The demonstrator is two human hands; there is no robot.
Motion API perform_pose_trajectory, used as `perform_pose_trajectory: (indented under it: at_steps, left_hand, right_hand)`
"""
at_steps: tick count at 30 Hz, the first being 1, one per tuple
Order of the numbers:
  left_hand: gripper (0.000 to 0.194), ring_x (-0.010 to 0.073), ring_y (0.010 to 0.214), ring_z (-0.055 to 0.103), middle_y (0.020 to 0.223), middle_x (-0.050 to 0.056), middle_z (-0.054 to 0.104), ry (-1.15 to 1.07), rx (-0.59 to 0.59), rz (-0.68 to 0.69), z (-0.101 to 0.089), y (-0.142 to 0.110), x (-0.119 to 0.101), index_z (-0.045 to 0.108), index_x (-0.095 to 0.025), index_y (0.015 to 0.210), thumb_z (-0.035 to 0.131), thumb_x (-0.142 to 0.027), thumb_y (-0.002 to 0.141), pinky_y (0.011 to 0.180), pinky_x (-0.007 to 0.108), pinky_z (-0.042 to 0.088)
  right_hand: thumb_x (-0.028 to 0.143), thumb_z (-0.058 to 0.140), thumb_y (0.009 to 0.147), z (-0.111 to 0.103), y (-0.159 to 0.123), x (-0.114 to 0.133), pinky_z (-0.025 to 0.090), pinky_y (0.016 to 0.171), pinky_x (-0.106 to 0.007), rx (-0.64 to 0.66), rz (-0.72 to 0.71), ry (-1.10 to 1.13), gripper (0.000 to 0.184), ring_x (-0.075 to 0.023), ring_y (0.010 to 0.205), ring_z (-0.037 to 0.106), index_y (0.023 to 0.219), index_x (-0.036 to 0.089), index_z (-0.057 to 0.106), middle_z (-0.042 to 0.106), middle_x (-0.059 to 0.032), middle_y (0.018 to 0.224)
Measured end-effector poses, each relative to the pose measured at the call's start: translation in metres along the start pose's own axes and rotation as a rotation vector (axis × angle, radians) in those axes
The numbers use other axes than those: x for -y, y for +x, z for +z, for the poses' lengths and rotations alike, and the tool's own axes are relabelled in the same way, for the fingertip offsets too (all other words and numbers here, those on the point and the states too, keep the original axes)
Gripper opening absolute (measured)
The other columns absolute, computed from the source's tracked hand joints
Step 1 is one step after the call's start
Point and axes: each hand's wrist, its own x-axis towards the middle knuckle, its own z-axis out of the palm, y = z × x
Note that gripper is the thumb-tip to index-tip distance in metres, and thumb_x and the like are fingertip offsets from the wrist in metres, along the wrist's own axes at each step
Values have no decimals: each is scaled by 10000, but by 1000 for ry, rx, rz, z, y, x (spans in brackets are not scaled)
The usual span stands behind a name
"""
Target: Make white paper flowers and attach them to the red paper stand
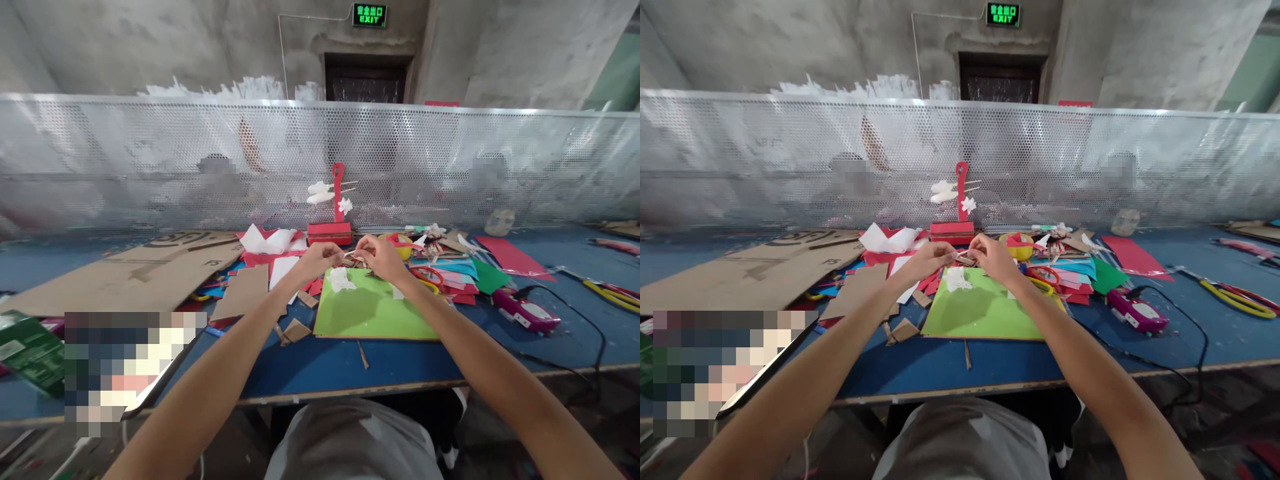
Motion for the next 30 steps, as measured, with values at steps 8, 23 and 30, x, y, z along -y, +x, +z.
perform_pose_trajectory:
  at_steps: [8, 23, 30]
  left_hand:
    - [208, 106, 621, 540, 702, 26, 631, -22, 4, 4, 2, 1, 1, 669, -127, 853, 604, -324, 845, 583, 222, 391]
    - [174, 103, 617, 540, 683, 19, 623, -7, 62, 39, 3, -1, -3, 658, -134, 826, 584, -291, 841, 577, 218, 391]
    - [187, 109, 617, 546, 719, 32, 651, -1, 3, -6, -1, -1, -1, 670, -132, 857, 604, -304, 831, 581, 225, 403]
  right_hand:
    - [399, 490, 956, -1, 0, 2, 376, 625, -248, 34, 21, -144, 269, -137, 628, 581, 811, 191, 581, 686, -15, 723]
    - [460, 395, 984, -2, -1, 6, 317, 589, -257, 64, 14, -273, 470, -133, 568, 522, 620, 186, 507, 592, -12, 565]
    - [417, 551, 917, -1, -2, 4, 436, 677, -258, 99, -38, -78, 243, -155, 731, 641, 912, 195, 649, 715, -39, 823]
